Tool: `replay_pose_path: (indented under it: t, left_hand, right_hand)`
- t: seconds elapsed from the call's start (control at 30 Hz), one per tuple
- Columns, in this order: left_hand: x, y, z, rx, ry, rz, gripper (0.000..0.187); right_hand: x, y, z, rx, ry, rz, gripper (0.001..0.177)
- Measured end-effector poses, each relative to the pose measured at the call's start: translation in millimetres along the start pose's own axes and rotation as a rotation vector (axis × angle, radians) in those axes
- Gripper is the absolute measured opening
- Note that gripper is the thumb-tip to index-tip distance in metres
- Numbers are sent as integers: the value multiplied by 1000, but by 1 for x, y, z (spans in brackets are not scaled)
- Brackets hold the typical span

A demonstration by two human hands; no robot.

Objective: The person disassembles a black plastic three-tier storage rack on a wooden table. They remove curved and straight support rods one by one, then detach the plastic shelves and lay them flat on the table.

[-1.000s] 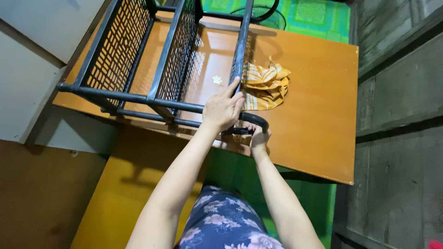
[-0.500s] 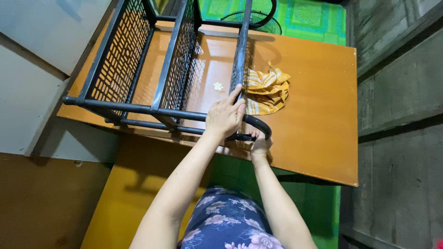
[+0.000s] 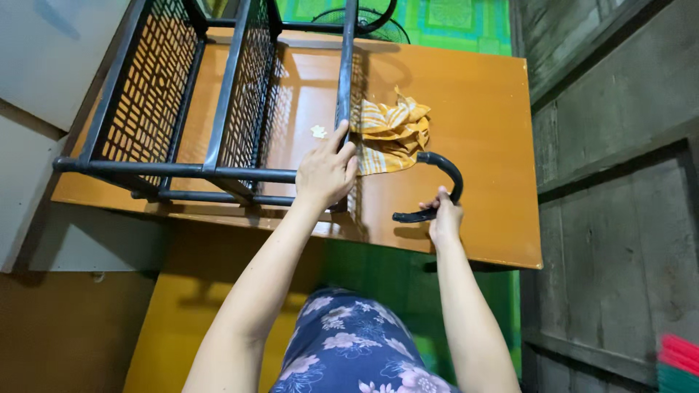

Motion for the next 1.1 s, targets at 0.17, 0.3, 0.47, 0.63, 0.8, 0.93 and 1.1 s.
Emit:
replay_pose_path:
  t: [0.17, 0.3, 0.47, 0.63, 0.8, 0.93, 1.1]
  left_hand:
    - [3, 1, 0, 0, 64, 35, 24]
    - [3, 2, -2, 4, 116, 74, 31]
    - [4, 0, 1, -7, 85, 63, 31]
    - [4, -1, 2, -8, 63, 50, 25]
    - [5, 0, 2, -14, 68, 46, 24]
    - [5, 1, 1, -27, 72, 47, 22]
    - [5, 0, 2, -23, 59, 45, 19]
  right_hand:
    - [14, -36, 9, 117, -132, -249, 15]
    - [29, -42, 18, 193, -262, -310, 26]
    - [49, -27, 26, 179, -335, -286, 31]
    - [71, -5, 28, 173, -374, -251, 39]
    - [85, 17, 22, 43, -361, -217, 55]
    - [79, 47, 19, -576, -369, -65, 63]
    - [54, 68, -10, -1084, -474, 319, 60]
Point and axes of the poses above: each hand's wrist, its own x-axis towards the middle knuckle, its own z-axis out of the back of the hand, y = z × x, the point moved 8 cm from there along x, towards the middle knuckle, and after that the axes turned 2 degrees about z, right-handed, at the moved point
